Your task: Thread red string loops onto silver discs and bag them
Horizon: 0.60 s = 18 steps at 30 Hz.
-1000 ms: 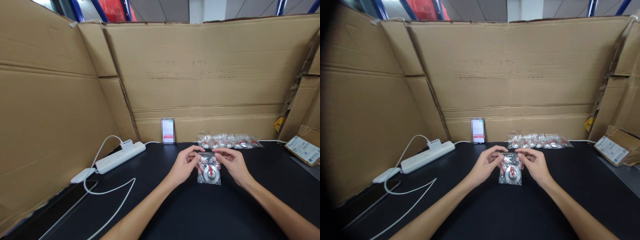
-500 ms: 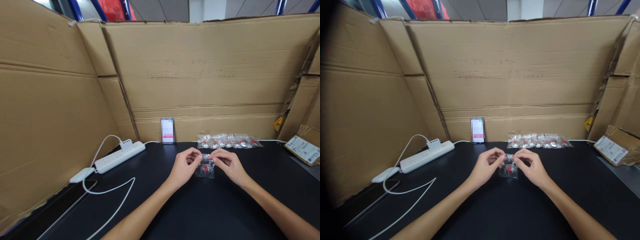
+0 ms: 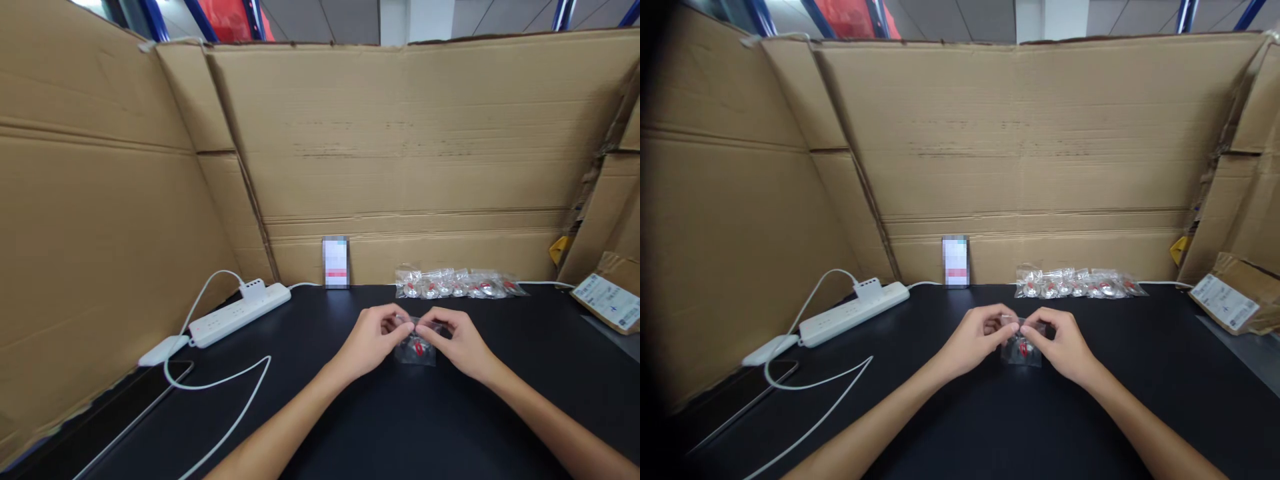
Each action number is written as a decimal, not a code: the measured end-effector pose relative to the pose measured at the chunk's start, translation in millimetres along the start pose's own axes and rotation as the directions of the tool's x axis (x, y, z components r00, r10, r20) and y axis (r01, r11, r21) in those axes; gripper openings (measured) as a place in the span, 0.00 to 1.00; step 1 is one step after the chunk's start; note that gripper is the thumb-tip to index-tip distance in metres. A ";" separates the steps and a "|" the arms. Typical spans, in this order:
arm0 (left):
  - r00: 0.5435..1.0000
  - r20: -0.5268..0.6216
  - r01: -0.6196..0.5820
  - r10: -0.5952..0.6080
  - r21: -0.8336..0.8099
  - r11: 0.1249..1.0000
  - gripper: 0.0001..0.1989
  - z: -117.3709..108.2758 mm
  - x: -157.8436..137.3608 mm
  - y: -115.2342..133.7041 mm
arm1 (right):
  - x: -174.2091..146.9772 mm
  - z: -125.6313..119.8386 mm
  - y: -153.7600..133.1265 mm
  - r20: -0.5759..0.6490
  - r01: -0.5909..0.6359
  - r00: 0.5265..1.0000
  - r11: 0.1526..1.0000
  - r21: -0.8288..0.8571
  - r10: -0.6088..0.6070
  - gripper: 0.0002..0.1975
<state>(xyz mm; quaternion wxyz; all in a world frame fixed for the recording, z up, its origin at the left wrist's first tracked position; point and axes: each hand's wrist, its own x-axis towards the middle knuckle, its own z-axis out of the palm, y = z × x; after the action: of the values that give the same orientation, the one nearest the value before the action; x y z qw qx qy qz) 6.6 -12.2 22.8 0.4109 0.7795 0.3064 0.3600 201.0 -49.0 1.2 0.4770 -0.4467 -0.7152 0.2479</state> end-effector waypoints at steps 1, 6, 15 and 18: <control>0.999 0.039 0.010 -0.011 0.029 1.000 0.11 -1.9 0.9 -0.8 | -0.1 -0.1 0.8 0.005 -0.008 1.000 1.000 0.004 0.008 0.11; 0.986 0.156 0.052 -0.062 0.072 0.996 0.15 -11.3 4.6 -5.6 | 2.9 -1.7 13.5 0.049 -0.152 0.988 0.976 0.156 0.145 0.12; 0.954 0.291 0.019 -0.068 0.168 0.986 0.18 -31.7 11.1 -28.3 | 6.3 -5.2 19.5 0.155 -0.274 0.959 0.911 0.308 0.236 0.15; 0.947 0.314 0.007 -0.067 0.187 0.982 0.17 -34.6 11.9 -33.4 | 5.3 -5.3 23.2 0.168 -0.287 0.955 0.904 0.316 0.245 0.15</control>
<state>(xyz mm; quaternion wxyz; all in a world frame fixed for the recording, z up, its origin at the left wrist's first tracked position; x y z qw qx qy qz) -21.1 27.3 11.6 0.3881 0.8561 0.2824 0.1917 214.3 -33.6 -12.3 0.4622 -0.4357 -0.6229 0.4567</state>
